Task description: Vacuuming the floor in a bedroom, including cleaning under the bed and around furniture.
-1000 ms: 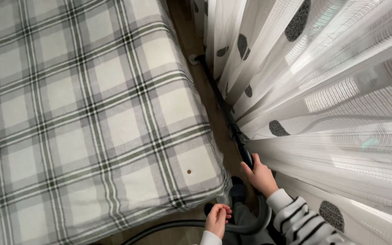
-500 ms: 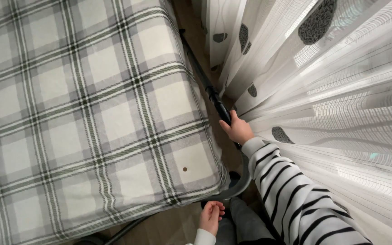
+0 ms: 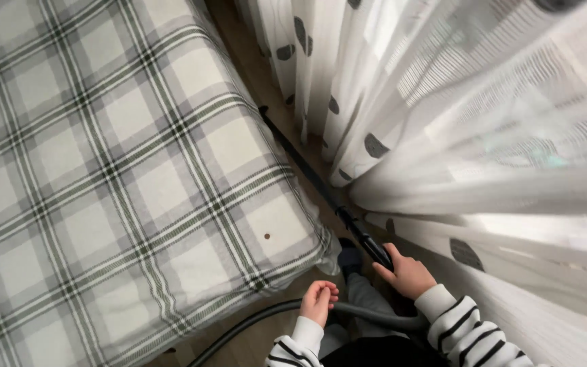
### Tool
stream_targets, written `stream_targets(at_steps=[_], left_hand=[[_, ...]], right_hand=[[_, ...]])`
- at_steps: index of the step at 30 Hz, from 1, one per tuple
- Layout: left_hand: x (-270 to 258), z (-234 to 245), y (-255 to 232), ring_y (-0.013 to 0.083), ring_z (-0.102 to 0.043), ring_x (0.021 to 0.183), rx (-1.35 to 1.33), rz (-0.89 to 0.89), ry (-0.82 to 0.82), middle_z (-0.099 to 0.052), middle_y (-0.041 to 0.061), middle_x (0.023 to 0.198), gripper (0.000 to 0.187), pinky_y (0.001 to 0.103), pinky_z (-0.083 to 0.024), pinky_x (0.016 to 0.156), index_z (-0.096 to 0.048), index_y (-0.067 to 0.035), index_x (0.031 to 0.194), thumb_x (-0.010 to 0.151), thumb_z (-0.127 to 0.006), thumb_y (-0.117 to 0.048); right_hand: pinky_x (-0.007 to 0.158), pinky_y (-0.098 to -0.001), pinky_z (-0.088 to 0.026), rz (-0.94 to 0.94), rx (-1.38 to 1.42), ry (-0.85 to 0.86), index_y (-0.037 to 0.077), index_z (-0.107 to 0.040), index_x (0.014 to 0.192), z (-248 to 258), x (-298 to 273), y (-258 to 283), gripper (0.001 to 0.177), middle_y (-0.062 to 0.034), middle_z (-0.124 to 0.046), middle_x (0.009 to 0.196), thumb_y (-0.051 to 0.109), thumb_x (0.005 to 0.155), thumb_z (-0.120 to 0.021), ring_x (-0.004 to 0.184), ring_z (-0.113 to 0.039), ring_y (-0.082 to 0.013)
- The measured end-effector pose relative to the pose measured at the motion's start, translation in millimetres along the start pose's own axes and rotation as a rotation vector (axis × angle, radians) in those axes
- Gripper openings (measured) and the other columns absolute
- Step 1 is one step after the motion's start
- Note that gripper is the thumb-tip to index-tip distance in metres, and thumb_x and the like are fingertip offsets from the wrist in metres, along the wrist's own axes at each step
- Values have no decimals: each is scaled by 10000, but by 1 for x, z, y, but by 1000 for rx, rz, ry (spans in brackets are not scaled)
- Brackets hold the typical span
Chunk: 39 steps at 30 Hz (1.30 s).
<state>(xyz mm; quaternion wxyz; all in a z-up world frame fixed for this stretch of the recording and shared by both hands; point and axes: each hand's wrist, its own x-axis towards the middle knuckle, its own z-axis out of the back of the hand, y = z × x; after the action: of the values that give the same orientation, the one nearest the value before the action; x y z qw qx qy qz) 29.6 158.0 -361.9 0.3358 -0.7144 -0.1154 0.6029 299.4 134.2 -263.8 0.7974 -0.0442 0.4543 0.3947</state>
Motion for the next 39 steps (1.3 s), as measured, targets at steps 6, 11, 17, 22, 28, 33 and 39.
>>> stream_targets(at_steps=[6, 11, 17, 22, 28, 33, 39], left_hand=[[-44, -6, 21, 119, -718, 777, 159, -41, 136, -770, 38, 935, 187, 245, -546, 654, -687, -128, 967, 1003, -505, -155], [-88, -24, 15, 107, -701, 791, 264, -37, 207, -761, 23, 941, 192, 245, -548, 683, -687, -135, 975, 1001, -499, -164], [-126, -40, 33, 107, -709, 803, 380, -48, 282, -767, 18, 978, 193, 253, -566, 702, -690, -140, 990, 1002, -501, -176], [-142, -37, 78, 98, -713, 772, 368, -63, 288, -781, 25, 966, 179, 251, -563, 672, -698, -151, 974, 990, -522, -184], [-193, -26, 95, 103, -707, 799, 405, -56, 334, -780, 29, 979, 189, 257, -558, 707, -693, -149, 993, 987, -508, -187], [-215, 1, 104, 126, -721, 821, 446, -51, 349, -780, 46, 993, 202, 269, -568, 720, -693, -137, 1012, 1004, -499, -191], [-216, 40, 135, 122, -702, 780, 492, -48, 410, -764, 48, 952, 187, 254, -536, 651, -688, -130, 987, 960, -509, -175]], right_hand=[[810, -443, -543, -73, 55, -4, 264, -417, 1375, -60, -96, -23, 596, -84, -788, 905, 635, 923, -532, 895, -727, -384], [797, -453, -536, -140, 43, 22, 303, -416, 1358, -71, -174, -35, 582, -102, -783, 966, 655, 912, -544, 920, -721, -404], [698, -427, -512, -152, 5, 74, 340, -420, 1352, -82, -257, -77, 523, -73, -768, 896, 644, 945, -544, 809, -717, -352], [788, -458, -524, -195, 4, 95, 362, -383, 1409, -114, -312, -107, 585, -116, -775, 937, 674, 936, -528, 901, -718, -410], [732, -433, -520, -238, 47, 105, 363, -363, 1439, -142, -367, -109, 589, -100, -771, 891, 663, 954, -510, 828, -718, -386], [770, -404, -527, -342, 133, 158, 387, -357, 1467, -147, -413, -100, 597, -79, -783, 1068, 653, 960, -527, 936, -745, -328], [721, -351, -491, -441, 279, 87, 408, -471, 1359, -179, -464, -81, 469, -66, -781, 930, 603, 945, -573, 805, -734, -277]])
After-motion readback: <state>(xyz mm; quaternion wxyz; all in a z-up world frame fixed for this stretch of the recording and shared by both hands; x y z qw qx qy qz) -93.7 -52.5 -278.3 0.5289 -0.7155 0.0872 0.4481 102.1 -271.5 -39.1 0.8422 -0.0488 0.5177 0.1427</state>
